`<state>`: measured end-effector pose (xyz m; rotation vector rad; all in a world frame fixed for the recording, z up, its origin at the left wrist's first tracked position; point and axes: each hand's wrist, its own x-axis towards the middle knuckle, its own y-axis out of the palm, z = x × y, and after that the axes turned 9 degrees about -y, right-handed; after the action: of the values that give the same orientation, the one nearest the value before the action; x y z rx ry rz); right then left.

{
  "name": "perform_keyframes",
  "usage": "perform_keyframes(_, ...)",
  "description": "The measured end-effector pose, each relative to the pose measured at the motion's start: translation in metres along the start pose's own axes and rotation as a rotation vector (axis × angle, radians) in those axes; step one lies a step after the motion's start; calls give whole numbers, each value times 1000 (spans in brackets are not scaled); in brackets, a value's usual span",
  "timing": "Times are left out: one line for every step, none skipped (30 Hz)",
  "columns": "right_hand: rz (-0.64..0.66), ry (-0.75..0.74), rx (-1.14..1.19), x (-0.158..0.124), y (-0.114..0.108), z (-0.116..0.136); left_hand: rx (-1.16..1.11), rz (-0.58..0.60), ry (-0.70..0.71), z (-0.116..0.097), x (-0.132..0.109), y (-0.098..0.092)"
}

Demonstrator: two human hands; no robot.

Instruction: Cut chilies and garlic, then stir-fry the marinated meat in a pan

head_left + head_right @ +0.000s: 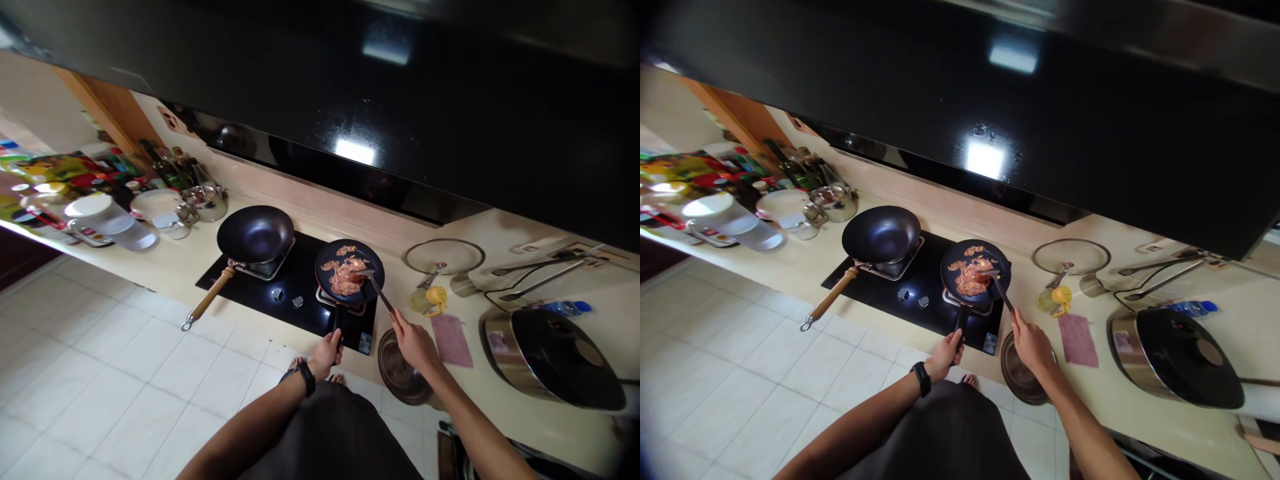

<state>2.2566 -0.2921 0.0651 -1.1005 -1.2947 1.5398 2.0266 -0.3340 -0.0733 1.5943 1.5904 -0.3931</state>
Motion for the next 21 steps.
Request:
perform_keyframes(-9, -20, 19, -9, 2, 1, -10, -5, 4, 0, 0, 0)
perform_keyframes(-14, -42, 39, -17, 4, 2, -22, -11, 6, 0, -1, 0)
perform_keyframes(-14, -60, 54, -24, 7, 4, -33, -16, 5, 0, -1, 0)
perform_keyframes(-9, -69, 61, -29, 9, 6, -34, -15, 1, 0, -2, 0)
perform_keyframes(1, -70, 58, -34, 11, 8, -33, -16, 0, -1, -2, 0)
perform_keyframes(11, -64, 48, -37, 12, 9, -31, -17, -1, -1, -3, 0)
perform_keyframes(15, -58, 36, -41, 13, 9, -29, -16, -1, -1, -3, 0)
perform_keyframes(13, -53, 29, -44, 13, 8, -26, -15, 1, -2, -3, -1)
perform_keyframes(3, -48, 29, -48, 12, 6, -25, -16, 3, -2, -4, -1)
perform_keyframes(-13, -46, 35, -52, 11, 5, -23, -16, 2, -2, -4, -1)
perform_keyframes(-28, -47, 46, -54, 10, 4, -21, -16, 0, -2, -4, -1)
perform_keyframes(-34, -51, 54, -56, 9, 3, -19, -17, 0, -2, -4, -1)
perform_keyframes(-28, -58, 53, -56, 9, 4, -17, -21, -1, -2, -4, -2)
perform_keyframes(-11, -65, 43, -54, 9, 6, -15, -25, -2, -2, -4, -2)
perform_keyframes(10, -65, 27, -49, 9, 9, -13, -30, -3, -2, -4, -2)
perform_keyframes(30, -58, 9, -43, 10, 12, -13, -34, -5, -2, -4, -2)
perform_keyframes(42, -42, -6, -35, 12, 16, -13, -36, -7, -2, -5, -2)
perform_keyframes(44, -21, -14, -26, 13, 20, -15, -35, -11, -3, -5, -2)
perform_keyframes(37, -1, -17, -18, 15, 23, -17, -32, -16, -3, -5, -1)
perform_keyframes(28, 15, -15, -11, 17, 25, -18, -30, -19, -4, -6, -1)
perform_keyframes(18, 26, -13, -5, 19, 27, -16, -29, -24, -4, -6, -1)
